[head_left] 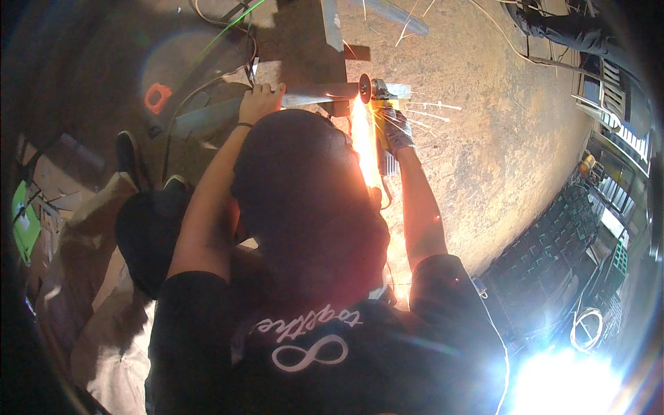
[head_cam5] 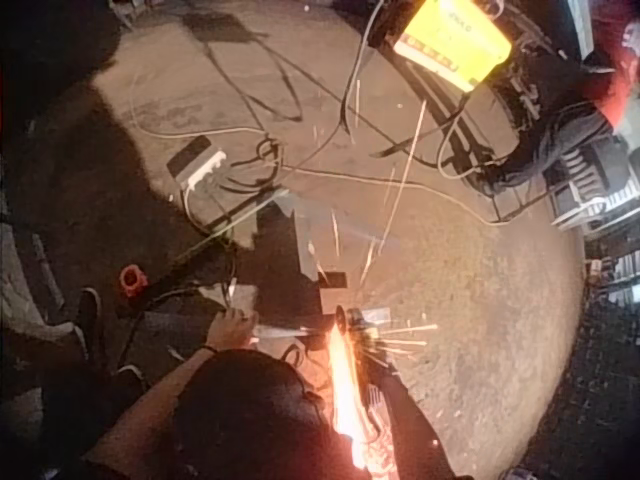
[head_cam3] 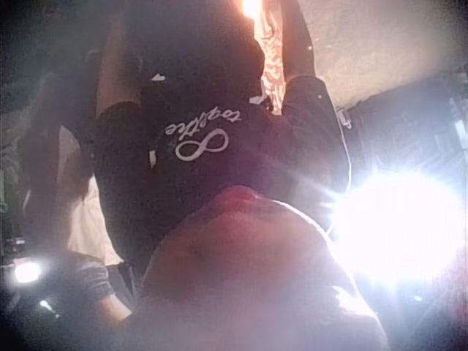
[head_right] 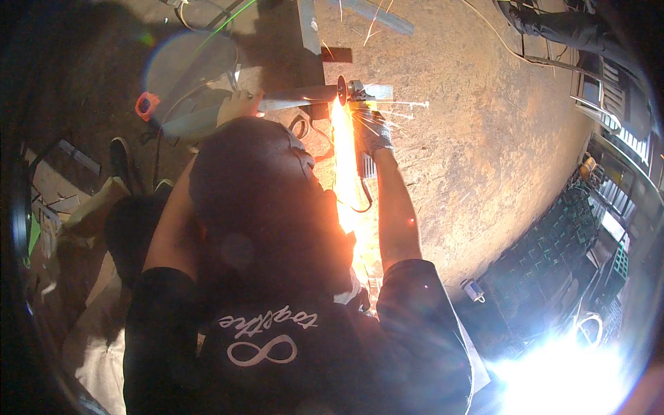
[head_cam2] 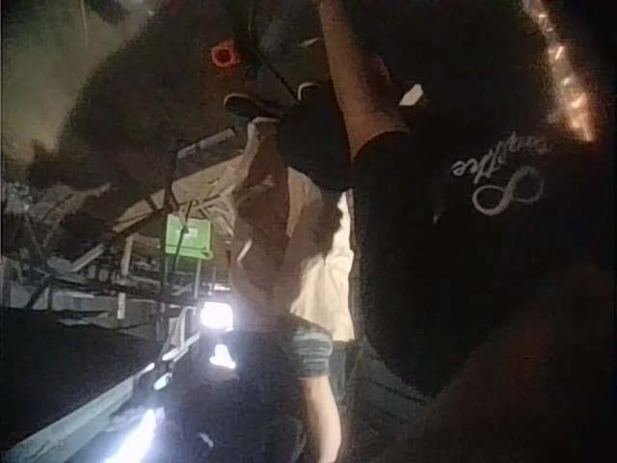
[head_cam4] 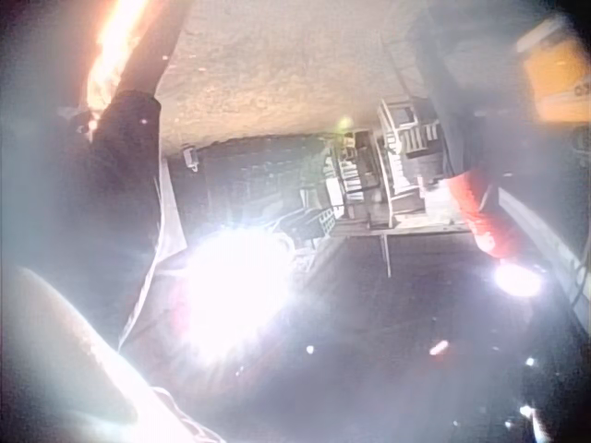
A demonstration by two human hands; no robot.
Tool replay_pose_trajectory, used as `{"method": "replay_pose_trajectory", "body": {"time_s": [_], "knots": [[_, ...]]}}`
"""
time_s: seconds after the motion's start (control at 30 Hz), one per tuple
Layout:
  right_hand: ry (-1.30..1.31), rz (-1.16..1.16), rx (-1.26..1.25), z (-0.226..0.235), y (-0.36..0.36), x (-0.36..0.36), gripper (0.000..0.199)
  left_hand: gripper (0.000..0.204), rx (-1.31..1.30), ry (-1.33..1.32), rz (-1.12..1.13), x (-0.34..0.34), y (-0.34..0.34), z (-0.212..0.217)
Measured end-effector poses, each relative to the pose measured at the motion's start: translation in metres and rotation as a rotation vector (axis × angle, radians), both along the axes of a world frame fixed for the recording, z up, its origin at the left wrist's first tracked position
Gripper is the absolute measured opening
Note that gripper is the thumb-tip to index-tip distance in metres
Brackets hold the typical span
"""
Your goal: The person measures a metal bar with a tape measure and marks it with a pen. Then, using an angle grinder, the person cuts the metal bar, producing sparks. The person repeats the measuring and cutting process on another metal bar.
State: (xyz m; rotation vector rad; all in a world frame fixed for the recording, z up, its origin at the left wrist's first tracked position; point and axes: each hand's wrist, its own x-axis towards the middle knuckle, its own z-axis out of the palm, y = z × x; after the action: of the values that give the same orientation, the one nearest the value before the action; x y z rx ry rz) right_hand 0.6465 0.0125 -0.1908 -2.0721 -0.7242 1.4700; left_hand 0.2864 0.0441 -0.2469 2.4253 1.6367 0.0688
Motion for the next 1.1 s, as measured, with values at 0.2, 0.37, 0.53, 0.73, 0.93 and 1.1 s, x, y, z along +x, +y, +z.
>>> {"method": "replay_pose_trajectory", "body": {"time_s": [0.2,0.37,0.53,0.73,0.93,1.1], "knots": [[-0.221,0.169,-0.006,-0.055,0.007,0.039,0.064,0.036,0.073,-0.034,-0.033,0.002,0.003,-0.004],[-0.333,0.285,0.045,-0.080,0.006,0.057,0.081,0.030,0.256,-0.013,-0.056,-0.002,0.003,-0.031],[-0.303,0.268,0.001,-0.061,0.011,0.036,0.082,0.029,0.216,-0.014,-0.033,-0.004,0.000,-0.020],[-0.466,0.377,-0.041,-0.053,0.016,0.025,0.077,0.033,0.137,0.029,-0.033,-0.010,-0.005,-0.013],[-0.213,0.237,0.105,-0.087,0.000,0.058,0.057,0.038,0.086,0.041,-0.048,0.000,0.001,-0.016],[-0.238,0.173,-0.050,-0.049,0.003,0.029,0.058,0.042,-0.017,0.102,-0.038,-0.006,-0.004,-0.021]]}}
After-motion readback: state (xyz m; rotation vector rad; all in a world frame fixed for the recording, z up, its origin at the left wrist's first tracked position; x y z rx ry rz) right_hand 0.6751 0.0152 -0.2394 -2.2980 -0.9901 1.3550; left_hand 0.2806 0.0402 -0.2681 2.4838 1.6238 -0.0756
